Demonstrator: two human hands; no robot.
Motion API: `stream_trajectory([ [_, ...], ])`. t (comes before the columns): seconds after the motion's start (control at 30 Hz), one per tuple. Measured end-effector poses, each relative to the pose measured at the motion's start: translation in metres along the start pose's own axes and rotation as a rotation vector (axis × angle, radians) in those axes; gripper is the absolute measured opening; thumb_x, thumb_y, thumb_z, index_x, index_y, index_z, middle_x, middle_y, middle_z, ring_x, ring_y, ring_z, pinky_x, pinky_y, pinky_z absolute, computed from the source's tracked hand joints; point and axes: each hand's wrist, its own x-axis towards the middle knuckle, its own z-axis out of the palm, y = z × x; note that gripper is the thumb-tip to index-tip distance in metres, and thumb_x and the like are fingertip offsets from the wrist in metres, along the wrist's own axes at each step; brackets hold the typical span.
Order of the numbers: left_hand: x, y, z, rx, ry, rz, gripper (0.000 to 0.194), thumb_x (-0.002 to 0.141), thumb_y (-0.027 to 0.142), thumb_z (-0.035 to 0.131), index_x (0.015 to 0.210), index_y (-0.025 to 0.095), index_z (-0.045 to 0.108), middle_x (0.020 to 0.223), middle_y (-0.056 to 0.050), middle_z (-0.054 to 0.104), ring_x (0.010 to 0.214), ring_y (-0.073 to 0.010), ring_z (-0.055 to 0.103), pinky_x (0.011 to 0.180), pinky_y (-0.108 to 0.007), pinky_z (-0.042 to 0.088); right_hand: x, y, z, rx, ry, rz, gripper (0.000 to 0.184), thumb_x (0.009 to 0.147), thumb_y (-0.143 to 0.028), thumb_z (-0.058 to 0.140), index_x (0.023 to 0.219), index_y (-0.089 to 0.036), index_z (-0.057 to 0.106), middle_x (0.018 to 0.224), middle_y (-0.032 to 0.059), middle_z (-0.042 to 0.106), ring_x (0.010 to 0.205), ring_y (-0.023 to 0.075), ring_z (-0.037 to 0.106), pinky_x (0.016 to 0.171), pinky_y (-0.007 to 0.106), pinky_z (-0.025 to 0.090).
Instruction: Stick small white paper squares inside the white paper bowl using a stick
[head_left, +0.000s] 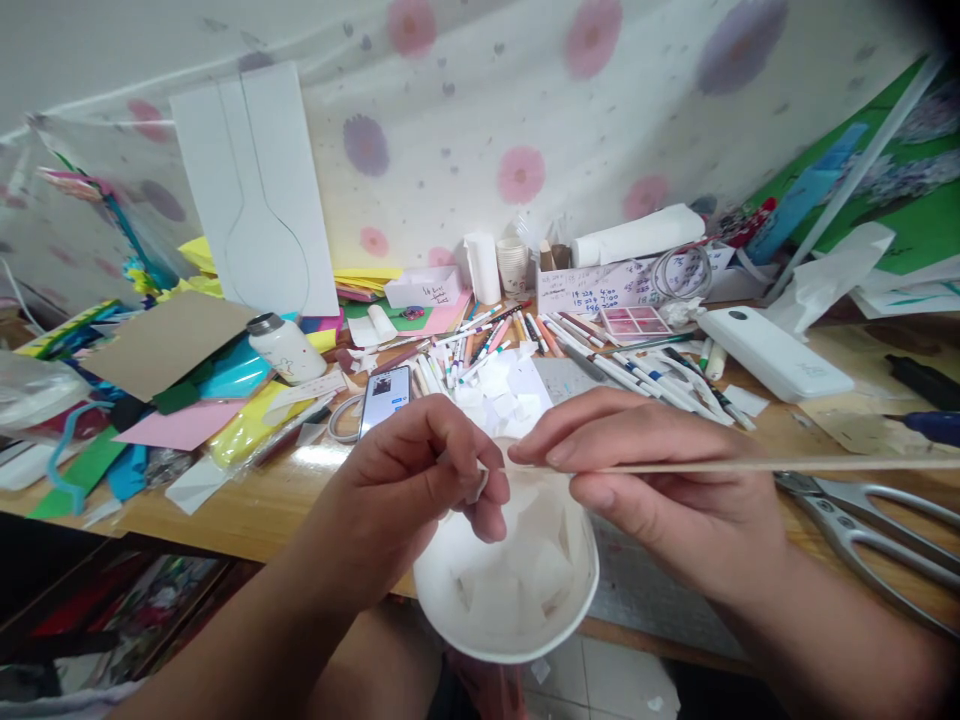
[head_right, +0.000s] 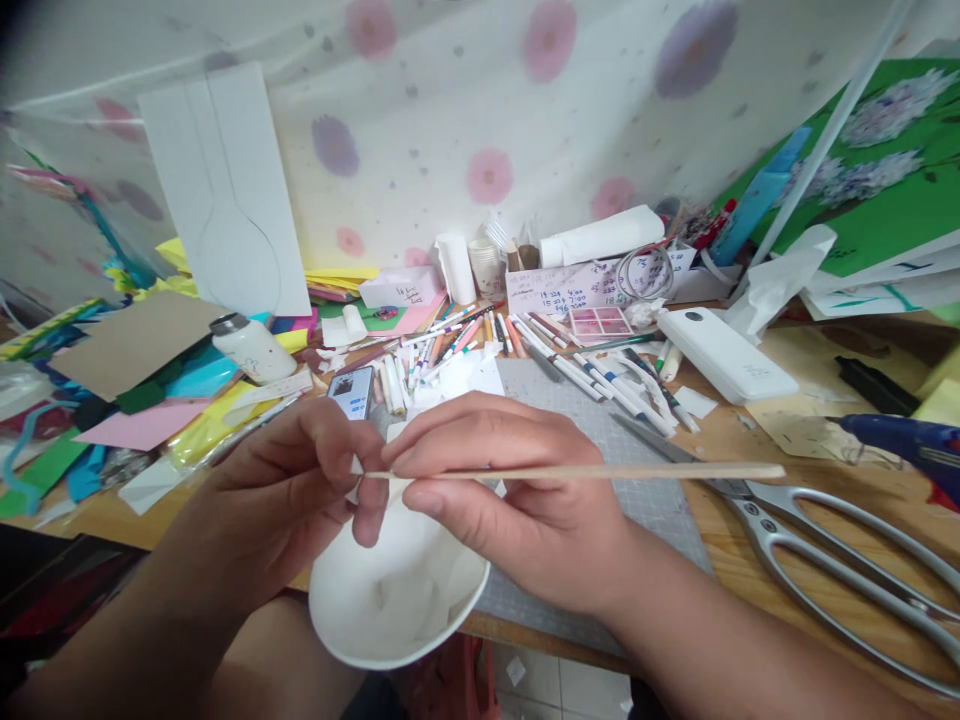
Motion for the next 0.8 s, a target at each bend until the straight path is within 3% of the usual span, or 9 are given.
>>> stream_trajectory([
  [0.27, -0.0009, 0.0009, -0.0004, -0.005, -0.006, -0.071, 0.008, 0.091, 0.018, 0.076, 0.091, 0.019, 0.068, 0.073, -0.001, 0.077, 0.065, -0.0121, 0.072, 0.064, -0.019, 0.057, 0.0005, 0.0002, 0.0012, -0.044, -0.010, -0.015, 0.012, 0.093, -0.013, 0.074, 0.099, -0.020, 0.080, 0.095, 0.0077, 0.084, 0.090, 0.0171, 0.080, 0.081, 0.026, 0.065],
  [0.8, -0.0004, -0.0004, -0.0039, -0.032, -0.044, -0.098, 0.008, 0.092, 0.017, 0.077, 0.092, 0.019, 0.070, 0.075, 0.000, 0.079, 0.068, -0.0098, 0.075, 0.068, -0.017, 0.058, 0.0014, -0.0011, 0.0013, -0.072, -0.039, -0.034, 0.012, 0.094, -0.015, 0.072, 0.099, -0.022, 0.080, 0.094, 0.0062, 0.084, 0.089, 0.0174, 0.080, 0.080, 0.027, 0.066],
])
